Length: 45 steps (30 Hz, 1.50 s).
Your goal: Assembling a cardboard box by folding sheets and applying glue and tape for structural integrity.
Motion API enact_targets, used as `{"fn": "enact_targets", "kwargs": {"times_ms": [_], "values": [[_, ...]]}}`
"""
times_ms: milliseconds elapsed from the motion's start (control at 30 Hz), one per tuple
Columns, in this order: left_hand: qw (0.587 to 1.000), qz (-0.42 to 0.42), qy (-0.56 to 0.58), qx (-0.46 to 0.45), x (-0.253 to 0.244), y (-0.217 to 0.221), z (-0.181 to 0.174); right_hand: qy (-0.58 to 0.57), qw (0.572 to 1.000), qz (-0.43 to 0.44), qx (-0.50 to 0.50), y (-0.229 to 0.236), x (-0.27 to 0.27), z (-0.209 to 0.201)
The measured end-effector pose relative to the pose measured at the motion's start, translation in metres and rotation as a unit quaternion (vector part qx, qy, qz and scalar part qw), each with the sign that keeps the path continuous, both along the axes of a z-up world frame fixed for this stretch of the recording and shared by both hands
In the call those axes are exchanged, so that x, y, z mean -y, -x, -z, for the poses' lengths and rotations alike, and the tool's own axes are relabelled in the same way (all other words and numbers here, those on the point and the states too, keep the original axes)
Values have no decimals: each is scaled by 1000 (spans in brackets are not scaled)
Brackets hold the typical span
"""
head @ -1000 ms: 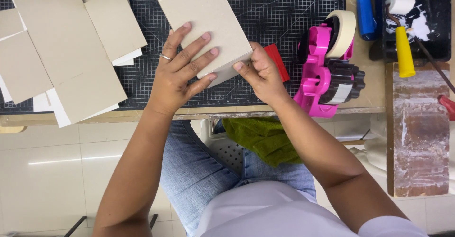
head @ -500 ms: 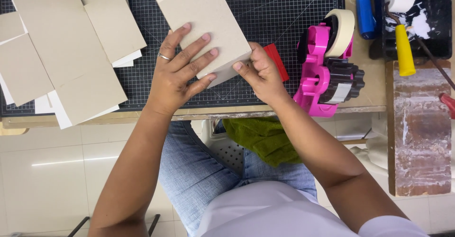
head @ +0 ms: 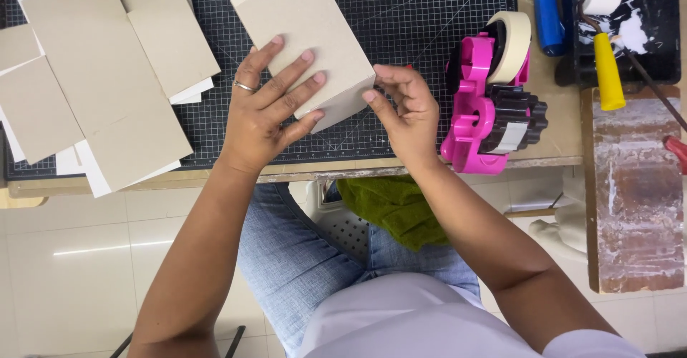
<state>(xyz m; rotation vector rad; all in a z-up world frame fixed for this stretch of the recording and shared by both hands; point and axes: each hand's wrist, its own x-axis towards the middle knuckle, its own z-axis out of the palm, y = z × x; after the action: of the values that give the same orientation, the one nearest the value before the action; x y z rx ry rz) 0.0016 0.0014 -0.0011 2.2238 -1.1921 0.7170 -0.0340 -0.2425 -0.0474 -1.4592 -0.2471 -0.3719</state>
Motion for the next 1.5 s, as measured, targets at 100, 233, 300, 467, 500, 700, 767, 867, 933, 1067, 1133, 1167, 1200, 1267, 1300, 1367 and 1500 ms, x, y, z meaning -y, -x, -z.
{"fn": "enact_targets", "kwargs": {"times_ms": [100, 233, 300, 467, 500, 700, 767, 867, 933, 1067, 1133, 1167, 1200, 1267, 1300, 1367, 1500], "values": [[1000, 0, 13, 4, 1, -1, 2, 3, 1000, 9, -3, 3, 2, 2], [1000, -1, 10, 6, 1, -1, 2, 15, 1000, 19, -6, 2, 2, -1], [1000, -4, 13, 11, 1, -2, 3, 4, 1000, 22, -4, 2, 1, 1], [999, -11, 10, 39, 2, -3, 3, 19, 999, 33, -10, 5, -1, -2], [999, -18, 11, 46, 1, -3, 3, 21, 999, 36, -13, 5, -2, -2], [998, -35, -1, 59, -1, -4, 3, 205, 979, 13, 8, 9, 16, -33], [998, -34, 3, 58, 0, -5, 5, 215, 975, 37, 42, 21, 29, -49], [998, -31, 13, 57, 0, -5, 6, 257, 947, 156, 115, 34, 66, -54], [998, -27, 19, 56, 0, -5, 5, 286, 913, 248, 150, 39, 100, -49], [997, -22, 22, 65, 0, -7, 5, 331, 891, 299, 82, 43, 161, -17], [997, -21, 24, 68, -1, -5, 5, 292, 920, 260, 1, 45, 174, 4], [997, -22, 21, 67, -1, -5, 5, 248, 934, 258, -5, 44, 175, 11], [997, -24, 18, 67, -1, -6, 5, 203, 945, 255, -12, 43, 176, 18], [997, -17, 20, 67, 0, -5, 3, 203, 941, 268, 39, 40, 170, 18], [997, -17, 22, 69, 0, -6, 2, 202, 935, 275, 93, 38, 167, 18], [997, -13, 25, 69, -1, -5, 2, 150, 942, 288, 85, 39, 160, 21], [998, -11, 21, 66, -3, -8, 7, 152, 936, 316, 21, 33, 177, 37]]}}
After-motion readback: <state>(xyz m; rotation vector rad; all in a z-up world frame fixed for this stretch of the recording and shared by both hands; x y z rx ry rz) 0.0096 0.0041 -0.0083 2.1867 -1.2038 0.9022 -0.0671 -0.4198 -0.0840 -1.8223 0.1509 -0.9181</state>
